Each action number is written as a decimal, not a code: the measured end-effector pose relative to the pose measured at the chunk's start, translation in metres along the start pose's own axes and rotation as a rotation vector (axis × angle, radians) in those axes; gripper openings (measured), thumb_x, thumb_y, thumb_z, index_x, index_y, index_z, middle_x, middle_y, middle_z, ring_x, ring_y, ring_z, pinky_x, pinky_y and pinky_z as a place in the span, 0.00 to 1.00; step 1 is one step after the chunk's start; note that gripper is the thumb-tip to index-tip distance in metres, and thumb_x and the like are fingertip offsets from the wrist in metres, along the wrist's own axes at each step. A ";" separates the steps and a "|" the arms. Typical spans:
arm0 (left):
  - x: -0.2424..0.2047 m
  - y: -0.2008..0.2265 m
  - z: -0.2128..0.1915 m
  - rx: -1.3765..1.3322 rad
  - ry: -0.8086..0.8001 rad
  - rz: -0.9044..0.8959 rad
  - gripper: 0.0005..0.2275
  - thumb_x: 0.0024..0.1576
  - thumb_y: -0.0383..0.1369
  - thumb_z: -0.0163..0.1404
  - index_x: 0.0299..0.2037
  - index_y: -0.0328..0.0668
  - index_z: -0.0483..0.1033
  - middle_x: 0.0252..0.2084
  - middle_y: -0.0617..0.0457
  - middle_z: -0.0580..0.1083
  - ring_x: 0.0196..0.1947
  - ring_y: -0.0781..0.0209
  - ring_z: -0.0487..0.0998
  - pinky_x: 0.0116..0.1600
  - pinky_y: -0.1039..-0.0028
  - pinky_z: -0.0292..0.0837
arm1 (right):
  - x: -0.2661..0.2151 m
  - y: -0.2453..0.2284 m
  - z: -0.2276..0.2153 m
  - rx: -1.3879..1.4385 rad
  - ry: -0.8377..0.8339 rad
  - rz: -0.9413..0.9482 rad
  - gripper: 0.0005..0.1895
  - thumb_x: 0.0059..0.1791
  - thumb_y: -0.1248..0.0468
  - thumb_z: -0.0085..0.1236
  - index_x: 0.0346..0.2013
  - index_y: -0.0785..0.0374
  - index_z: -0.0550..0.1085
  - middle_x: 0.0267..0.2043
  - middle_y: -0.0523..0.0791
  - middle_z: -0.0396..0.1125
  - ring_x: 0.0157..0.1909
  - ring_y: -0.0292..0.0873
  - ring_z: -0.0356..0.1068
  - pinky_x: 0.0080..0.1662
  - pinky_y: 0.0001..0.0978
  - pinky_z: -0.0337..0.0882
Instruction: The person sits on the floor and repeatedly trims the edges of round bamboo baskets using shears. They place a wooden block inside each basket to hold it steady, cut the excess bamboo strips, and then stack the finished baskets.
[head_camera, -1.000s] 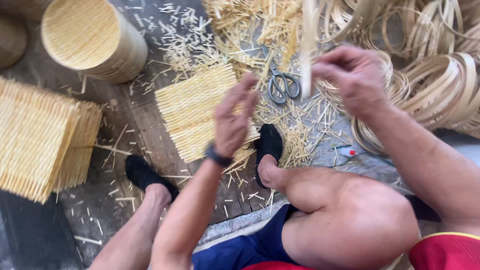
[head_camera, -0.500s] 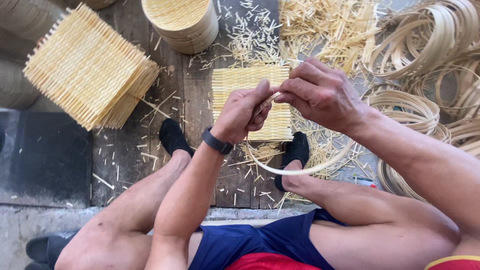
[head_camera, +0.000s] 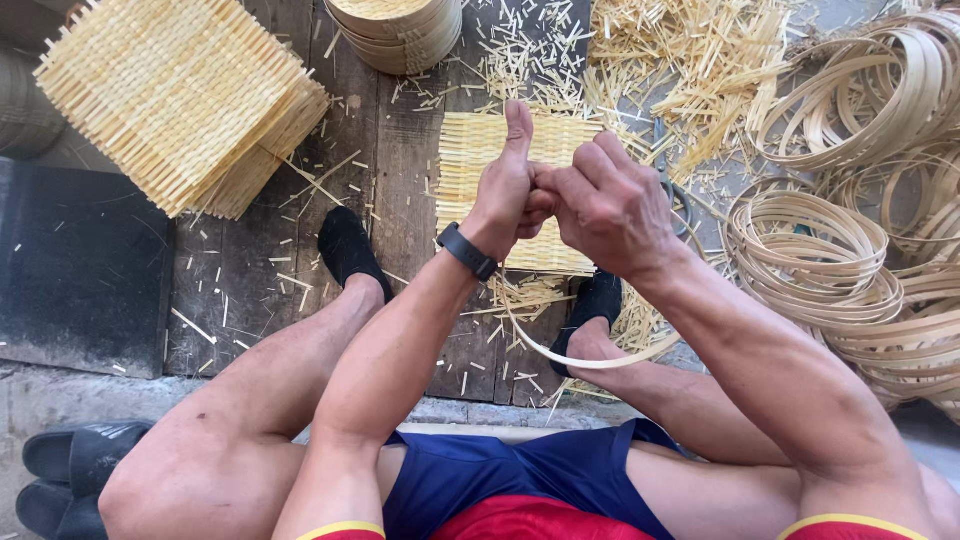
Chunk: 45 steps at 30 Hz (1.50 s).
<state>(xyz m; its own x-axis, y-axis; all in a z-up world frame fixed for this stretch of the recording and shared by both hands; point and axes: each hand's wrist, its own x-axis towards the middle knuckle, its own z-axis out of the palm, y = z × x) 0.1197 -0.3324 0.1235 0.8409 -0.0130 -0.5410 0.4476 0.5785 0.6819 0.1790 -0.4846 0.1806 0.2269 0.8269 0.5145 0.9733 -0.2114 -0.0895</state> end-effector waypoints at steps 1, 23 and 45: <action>0.002 0.000 -0.002 -0.027 -0.018 -0.004 0.37 0.51 0.73 0.30 0.14 0.47 0.67 0.13 0.64 0.57 0.11 0.71 0.51 0.15 0.76 0.43 | 0.003 0.004 0.000 0.003 -0.001 0.019 0.07 0.43 0.69 0.69 0.34 0.61 0.80 0.29 0.44 0.62 0.36 0.44 0.66 0.35 0.37 0.70; 0.024 0.018 -0.068 -0.072 -0.054 0.164 0.18 0.61 0.45 0.54 0.24 0.45 0.70 0.16 0.64 0.59 0.14 0.73 0.55 0.18 0.82 0.49 | -0.054 0.084 0.024 1.522 0.143 1.116 0.16 0.55 0.57 0.54 0.52 0.63 0.75 0.26 0.40 0.70 0.23 0.32 0.65 0.25 0.23 0.63; 0.047 -0.014 -0.114 -0.619 -0.005 0.315 0.19 0.64 0.44 0.52 0.23 0.46 0.67 0.16 0.63 0.56 0.13 0.73 0.53 0.17 0.81 0.46 | -0.058 0.088 0.040 1.418 0.096 1.142 0.25 0.55 0.66 0.57 0.67 0.65 0.68 0.40 0.49 0.73 0.37 0.41 0.76 0.40 0.37 0.83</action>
<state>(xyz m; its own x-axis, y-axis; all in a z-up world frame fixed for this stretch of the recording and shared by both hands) 0.1183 -0.2478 0.0326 0.9045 0.2292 -0.3598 -0.0729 0.9140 0.3990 0.2534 -0.5299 0.1087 0.7744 0.5704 -0.2740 -0.3381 0.0070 -0.9411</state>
